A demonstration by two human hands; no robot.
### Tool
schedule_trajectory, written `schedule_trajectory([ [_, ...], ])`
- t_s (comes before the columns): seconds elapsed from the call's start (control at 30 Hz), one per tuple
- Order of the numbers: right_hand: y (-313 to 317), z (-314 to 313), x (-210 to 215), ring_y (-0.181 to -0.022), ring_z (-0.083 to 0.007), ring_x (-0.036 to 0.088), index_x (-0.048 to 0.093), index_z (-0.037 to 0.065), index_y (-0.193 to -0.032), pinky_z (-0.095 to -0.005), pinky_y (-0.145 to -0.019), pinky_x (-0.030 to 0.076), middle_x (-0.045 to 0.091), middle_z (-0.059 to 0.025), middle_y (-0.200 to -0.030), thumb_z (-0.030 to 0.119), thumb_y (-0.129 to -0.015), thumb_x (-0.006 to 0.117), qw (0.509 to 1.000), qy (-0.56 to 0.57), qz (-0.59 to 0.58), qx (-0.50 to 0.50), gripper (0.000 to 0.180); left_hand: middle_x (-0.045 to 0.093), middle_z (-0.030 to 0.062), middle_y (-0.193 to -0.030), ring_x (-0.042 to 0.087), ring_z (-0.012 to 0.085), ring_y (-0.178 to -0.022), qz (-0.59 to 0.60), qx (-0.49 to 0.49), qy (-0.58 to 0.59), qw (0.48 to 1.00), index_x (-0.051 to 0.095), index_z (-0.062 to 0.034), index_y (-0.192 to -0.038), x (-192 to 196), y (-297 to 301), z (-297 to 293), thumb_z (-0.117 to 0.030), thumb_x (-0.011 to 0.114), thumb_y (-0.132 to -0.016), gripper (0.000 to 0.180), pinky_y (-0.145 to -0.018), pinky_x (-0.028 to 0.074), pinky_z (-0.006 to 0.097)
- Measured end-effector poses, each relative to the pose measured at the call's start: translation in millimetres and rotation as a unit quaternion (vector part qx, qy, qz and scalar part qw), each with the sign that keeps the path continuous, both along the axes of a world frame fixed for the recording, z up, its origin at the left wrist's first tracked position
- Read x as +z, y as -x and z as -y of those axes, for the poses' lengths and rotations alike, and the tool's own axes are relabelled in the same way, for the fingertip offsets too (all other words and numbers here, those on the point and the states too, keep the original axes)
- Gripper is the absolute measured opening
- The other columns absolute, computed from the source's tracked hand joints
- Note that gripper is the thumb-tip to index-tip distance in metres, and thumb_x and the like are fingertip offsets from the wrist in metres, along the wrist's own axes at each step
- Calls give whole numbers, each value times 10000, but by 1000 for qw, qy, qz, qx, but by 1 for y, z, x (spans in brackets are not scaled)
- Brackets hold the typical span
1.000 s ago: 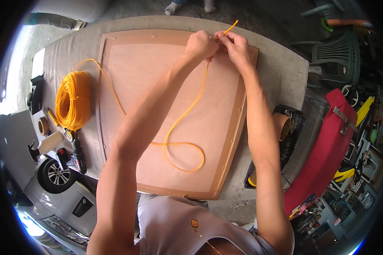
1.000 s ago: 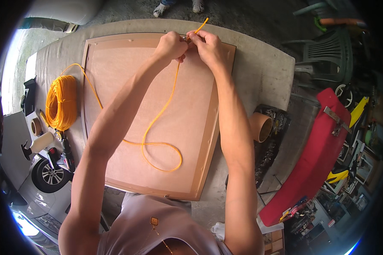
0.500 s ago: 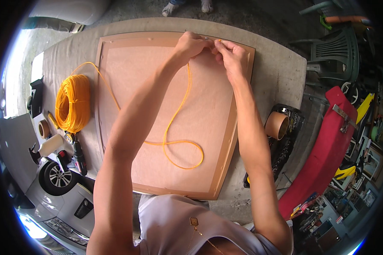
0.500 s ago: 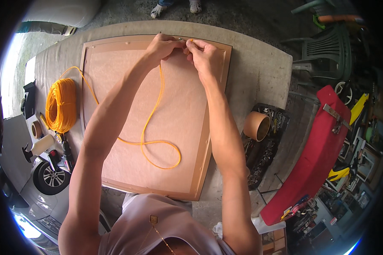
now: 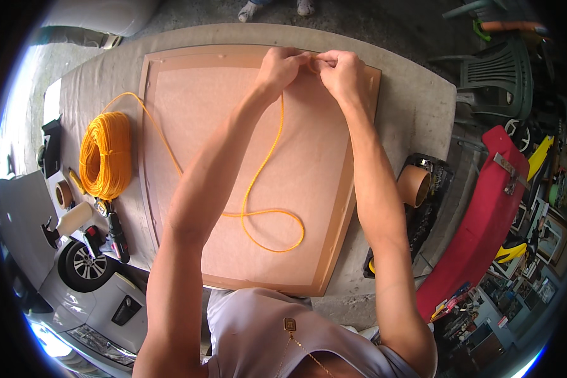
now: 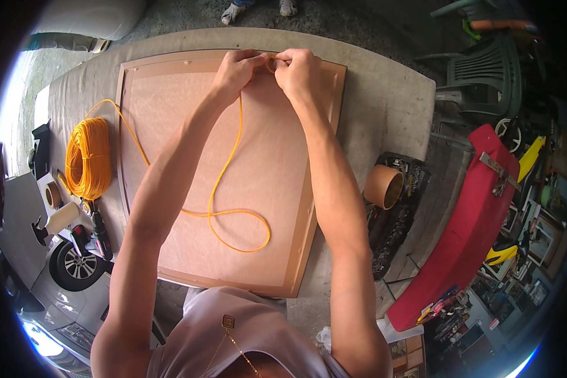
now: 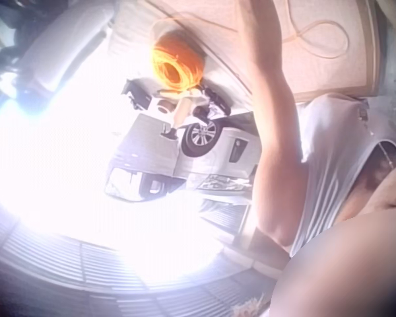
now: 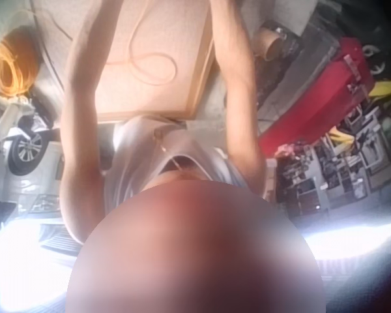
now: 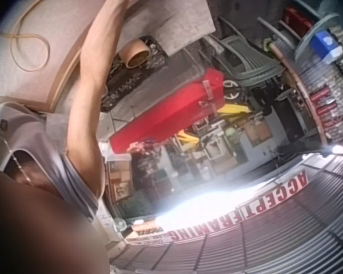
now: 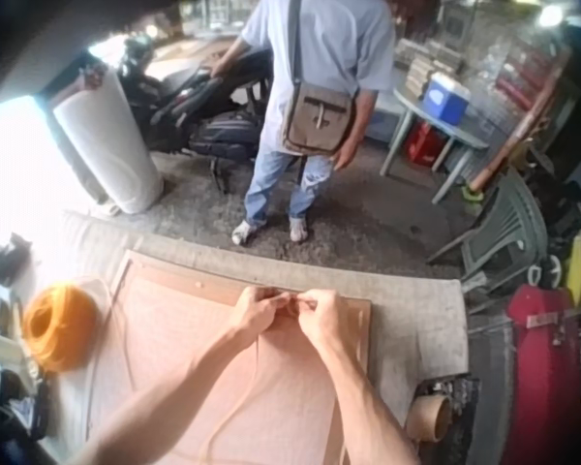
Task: The person assembles a wooden picture frame by taping and cutting the frame pieces, then uses a drill to screw the frame together. They measure the frame with a tape measure and attach a yellow cord to the back.
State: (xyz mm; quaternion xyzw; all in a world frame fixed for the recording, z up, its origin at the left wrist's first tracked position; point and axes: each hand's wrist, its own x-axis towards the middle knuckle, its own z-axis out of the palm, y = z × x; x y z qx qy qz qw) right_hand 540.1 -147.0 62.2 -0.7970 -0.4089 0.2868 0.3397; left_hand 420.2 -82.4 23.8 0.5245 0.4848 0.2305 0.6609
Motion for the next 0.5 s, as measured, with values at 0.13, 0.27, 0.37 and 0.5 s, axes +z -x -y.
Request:
schedule_trajectory([
  [0.13, 6, -6, 15, -725, -262, 691, 729, 48, -870, -354, -615, 549, 699, -160, -801, 71, -752, 674, 995, 78, 53, -16, 132, 593, -1, -705, 434, 46, -553, 16, 9, 0, 1000, 671, 9, -934, -5, 0, -1, -166, 617, -875, 192, -477, 345, 216],
  [0.27, 3, -11, 4, -741, -285, 690, 731, 54, -873, -357, -648, 555, 699, -164, -816, 50, -744, 656, 996, 75, 41, -19, 149, 625, 8, -741, 446, 39, -563, 27, 5, 8, 1000, 668, 12, -933, -6, 1, -2, -157, 610, -881, 186, -479, 350, 204],
  [0.37, 1, -11, -3, -750, -281, 692, 727, 45, -888, -347, -666, 556, 698, -172, -828, 38, -748, 640, 999, 15, 28, -4, 165, 645, 22, -769, 447, 38, -558, 50, -9, 11, 999, 661, 15, -935, -1, 2, -1, -157, 606, -886, 188, -476, 348, 199],
  [0.5, -2, -4, -18, -753, -245, 697, 715, 10, -912, -318, -678, 554, 703, -168, -827, 22, -751, 624, 998, -24, -58, -26, 186, 651, 33, -775, 435, 39, -541, 46, -19, 0, 999, 655, 17, -936, 3, 4, 0, -162, 601, -891, 192, -461, 338, 203],
])
